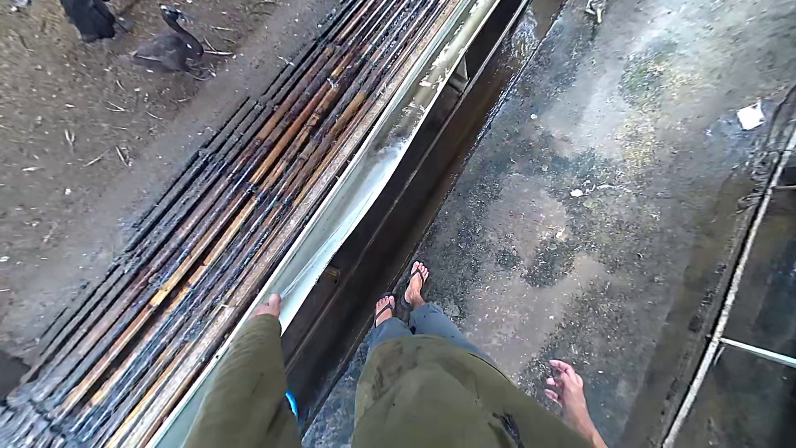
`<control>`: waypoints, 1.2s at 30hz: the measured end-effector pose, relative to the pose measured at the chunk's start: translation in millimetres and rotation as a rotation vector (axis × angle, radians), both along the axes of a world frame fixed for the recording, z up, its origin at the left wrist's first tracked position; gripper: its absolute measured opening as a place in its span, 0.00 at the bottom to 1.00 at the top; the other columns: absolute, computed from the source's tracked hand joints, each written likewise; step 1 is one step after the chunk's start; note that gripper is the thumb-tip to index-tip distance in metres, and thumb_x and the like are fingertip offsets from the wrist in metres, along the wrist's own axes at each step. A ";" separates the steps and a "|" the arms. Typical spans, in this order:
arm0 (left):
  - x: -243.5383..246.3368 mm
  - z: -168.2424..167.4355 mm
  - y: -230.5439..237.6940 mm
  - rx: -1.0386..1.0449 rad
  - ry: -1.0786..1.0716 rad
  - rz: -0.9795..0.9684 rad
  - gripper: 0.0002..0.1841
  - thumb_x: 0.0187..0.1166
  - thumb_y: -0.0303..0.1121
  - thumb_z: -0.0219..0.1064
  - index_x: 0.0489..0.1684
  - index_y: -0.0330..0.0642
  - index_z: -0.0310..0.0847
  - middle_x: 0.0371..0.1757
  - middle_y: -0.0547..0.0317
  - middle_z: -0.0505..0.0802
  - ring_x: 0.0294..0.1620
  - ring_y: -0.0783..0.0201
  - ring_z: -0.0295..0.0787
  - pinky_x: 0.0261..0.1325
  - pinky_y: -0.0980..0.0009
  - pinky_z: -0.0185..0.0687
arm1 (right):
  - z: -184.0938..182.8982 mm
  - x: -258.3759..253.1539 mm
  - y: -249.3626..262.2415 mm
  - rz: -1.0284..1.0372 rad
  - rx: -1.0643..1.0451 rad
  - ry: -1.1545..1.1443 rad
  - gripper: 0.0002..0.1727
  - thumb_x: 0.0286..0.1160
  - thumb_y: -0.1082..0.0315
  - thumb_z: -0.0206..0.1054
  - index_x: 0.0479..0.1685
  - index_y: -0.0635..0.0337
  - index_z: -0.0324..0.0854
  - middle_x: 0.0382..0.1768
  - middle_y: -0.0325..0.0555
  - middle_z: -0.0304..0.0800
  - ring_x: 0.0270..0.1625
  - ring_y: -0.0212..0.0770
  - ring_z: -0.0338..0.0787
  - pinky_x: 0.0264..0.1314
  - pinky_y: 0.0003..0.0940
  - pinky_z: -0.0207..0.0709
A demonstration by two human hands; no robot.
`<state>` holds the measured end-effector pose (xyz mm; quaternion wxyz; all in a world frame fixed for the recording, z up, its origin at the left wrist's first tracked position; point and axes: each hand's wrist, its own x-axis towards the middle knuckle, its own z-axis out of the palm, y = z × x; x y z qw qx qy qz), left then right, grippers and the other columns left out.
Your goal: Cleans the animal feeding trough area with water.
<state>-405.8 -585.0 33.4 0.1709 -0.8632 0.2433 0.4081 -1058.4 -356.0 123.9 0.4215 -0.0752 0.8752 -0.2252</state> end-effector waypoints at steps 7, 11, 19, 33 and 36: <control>-31.5 20.7 -28.1 -0.056 -0.107 0.239 0.34 0.95 0.51 0.45 0.77 0.22 0.71 0.81 0.29 0.76 0.87 0.44 0.69 0.89 0.50 0.58 | -8.2 -29.6 -38.3 0.047 0.022 -0.012 0.23 0.83 0.68 0.42 0.71 0.63 0.72 0.56 0.54 0.71 0.41 0.42 0.80 0.37 0.38 0.78; -39.2 4.4 -33.0 -0.136 -0.168 0.112 0.34 0.96 0.50 0.43 0.77 0.23 0.72 0.76 0.27 0.81 0.83 0.40 0.75 0.86 0.49 0.62 | -13.8 -40.4 -50.5 0.093 0.041 -0.014 0.23 0.84 0.68 0.42 0.71 0.64 0.72 0.56 0.54 0.71 0.41 0.42 0.81 0.36 0.37 0.78; -39.0 -34.5 -62.2 -0.083 -0.048 0.136 0.37 0.94 0.57 0.42 0.73 0.25 0.77 0.78 0.28 0.79 0.85 0.39 0.71 0.86 0.42 0.60 | -17.7 -61.2 -82.5 0.101 0.039 -0.018 0.23 0.85 0.67 0.42 0.72 0.62 0.73 0.59 0.57 0.69 0.44 0.45 0.81 0.38 0.40 0.78; -92.5 3.1 -112.1 -0.024 -0.127 0.184 0.34 0.95 0.51 0.44 0.80 0.25 0.69 0.84 0.31 0.74 0.89 0.45 0.67 0.90 0.49 0.56 | -22.9 -85.7 -93.4 0.091 0.057 -0.010 0.23 0.86 0.69 0.40 0.73 0.65 0.72 0.62 0.61 0.70 0.44 0.48 0.81 0.40 0.43 0.79; -94.0 -7.6 -111.6 0.005 -0.070 0.076 0.34 0.95 0.51 0.43 0.80 0.24 0.68 0.82 0.28 0.75 0.88 0.41 0.67 0.88 0.45 0.56 | -23.1 -87.4 -96.1 0.073 0.057 -0.012 0.23 0.87 0.69 0.40 0.73 0.63 0.73 0.62 0.59 0.70 0.45 0.48 0.82 0.40 0.43 0.79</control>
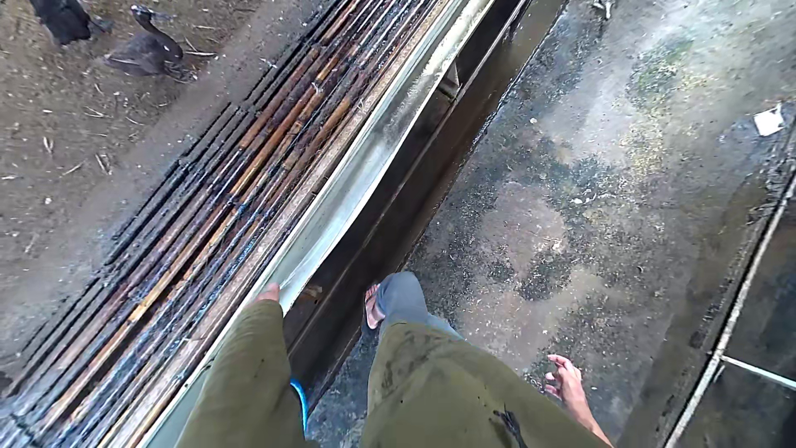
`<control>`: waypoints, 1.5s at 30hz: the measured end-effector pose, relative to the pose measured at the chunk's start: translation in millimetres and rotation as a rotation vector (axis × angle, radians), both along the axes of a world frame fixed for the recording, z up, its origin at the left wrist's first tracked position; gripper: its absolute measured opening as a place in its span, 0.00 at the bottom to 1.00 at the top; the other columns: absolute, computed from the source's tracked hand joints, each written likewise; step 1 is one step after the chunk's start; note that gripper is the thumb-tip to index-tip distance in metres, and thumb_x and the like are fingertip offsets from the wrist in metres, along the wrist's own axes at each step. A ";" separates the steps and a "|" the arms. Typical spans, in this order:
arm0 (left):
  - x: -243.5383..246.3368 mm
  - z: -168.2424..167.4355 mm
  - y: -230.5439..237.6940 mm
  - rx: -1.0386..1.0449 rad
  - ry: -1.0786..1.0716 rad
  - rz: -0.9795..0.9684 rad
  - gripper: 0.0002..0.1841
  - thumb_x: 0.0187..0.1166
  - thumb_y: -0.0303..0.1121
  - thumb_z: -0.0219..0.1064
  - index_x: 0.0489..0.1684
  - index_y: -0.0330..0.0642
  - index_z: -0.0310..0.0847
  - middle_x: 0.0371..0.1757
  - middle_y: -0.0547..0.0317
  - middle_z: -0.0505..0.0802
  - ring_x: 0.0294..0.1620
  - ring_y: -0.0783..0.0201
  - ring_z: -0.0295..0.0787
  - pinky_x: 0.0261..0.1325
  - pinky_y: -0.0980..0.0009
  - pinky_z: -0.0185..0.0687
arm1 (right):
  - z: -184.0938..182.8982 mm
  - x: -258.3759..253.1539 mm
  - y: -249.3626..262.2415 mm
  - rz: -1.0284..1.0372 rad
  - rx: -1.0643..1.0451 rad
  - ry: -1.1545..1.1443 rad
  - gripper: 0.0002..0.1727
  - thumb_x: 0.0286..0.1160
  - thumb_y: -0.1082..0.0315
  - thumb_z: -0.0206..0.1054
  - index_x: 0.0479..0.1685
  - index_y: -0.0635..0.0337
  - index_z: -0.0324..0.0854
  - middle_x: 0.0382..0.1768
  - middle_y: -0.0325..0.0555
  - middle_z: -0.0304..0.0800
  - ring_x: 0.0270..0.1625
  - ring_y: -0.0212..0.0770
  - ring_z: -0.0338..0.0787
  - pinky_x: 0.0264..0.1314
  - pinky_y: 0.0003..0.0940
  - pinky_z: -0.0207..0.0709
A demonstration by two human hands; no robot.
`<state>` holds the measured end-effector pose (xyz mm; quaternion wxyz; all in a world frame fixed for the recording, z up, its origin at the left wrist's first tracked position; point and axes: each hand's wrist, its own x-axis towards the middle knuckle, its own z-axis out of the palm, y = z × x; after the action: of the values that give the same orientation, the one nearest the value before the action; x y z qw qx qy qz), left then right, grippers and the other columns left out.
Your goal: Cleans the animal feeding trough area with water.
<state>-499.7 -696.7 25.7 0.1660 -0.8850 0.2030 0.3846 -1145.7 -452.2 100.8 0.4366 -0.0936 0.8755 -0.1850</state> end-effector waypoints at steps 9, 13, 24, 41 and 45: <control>-8.1 -18.0 -17.3 -0.015 0.019 -0.069 0.36 0.96 0.53 0.36 0.77 0.25 0.72 0.81 0.29 0.77 0.87 0.40 0.68 0.88 0.44 0.58 | 1.8 -3.2 -15.4 -0.045 -0.008 0.011 0.23 0.86 0.70 0.41 0.72 0.64 0.73 0.60 0.58 0.69 0.44 0.46 0.80 0.39 0.40 0.77; -14.8 -21.3 -24.7 -0.082 -0.011 0.040 0.38 0.95 0.56 0.38 0.74 0.25 0.76 0.80 0.29 0.78 0.86 0.40 0.70 0.87 0.43 0.59 | 6.5 -2.7 -30.7 -0.068 0.001 0.009 0.23 0.85 0.72 0.40 0.72 0.65 0.72 0.61 0.59 0.68 0.46 0.47 0.79 0.41 0.42 0.77; -58.0 -11.6 -88.6 -0.004 0.096 -0.069 0.37 0.96 0.54 0.37 0.77 0.24 0.72 0.80 0.26 0.77 0.85 0.37 0.70 0.86 0.42 0.59 | 9.8 -35.0 -92.6 -0.042 -0.011 -0.009 0.24 0.83 0.71 0.41 0.72 0.66 0.73 0.64 0.62 0.67 0.49 0.52 0.81 0.43 0.48 0.79; -111.5 -29.8 -169.3 -0.065 -0.033 0.143 0.37 0.95 0.55 0.40 0.74 0.23 0.75 0.79 0.28 0.78 0.86 0.40 0.70 0.86 0.44 0.60 | 18.7 -97.8 -206.6 -0.035 0.013 -0.014 0.24 0.82 0.69 0.41 0.72 0.65 0.72 0.60 0.59 0.72 0.43 0.47 0.82 0.39 0.44 0.79; -104.8 -48.0 -172.7 -0.050 -0.073 0.161 0.37 0.95 0.55 0.38 0.77 0.27 0.74 0.81 0.32 0.78 0.86 0.44 0.70 0.87 0.46 0.62 | 20.2 -112.1 -226.9 -0.028 0.011 -0.008 0.24 0.81 0.69 0.41 0.71 0.64 0.73 0.54 0.54 0.76 0.40 0.44 0.82 0.36 0.42 0.79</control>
<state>-604.5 -869.4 -22.3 0.1194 -0.9158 0.1346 0.3589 -1257.8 -679.1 121.0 0.4381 -0.0782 0.8759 -0.1865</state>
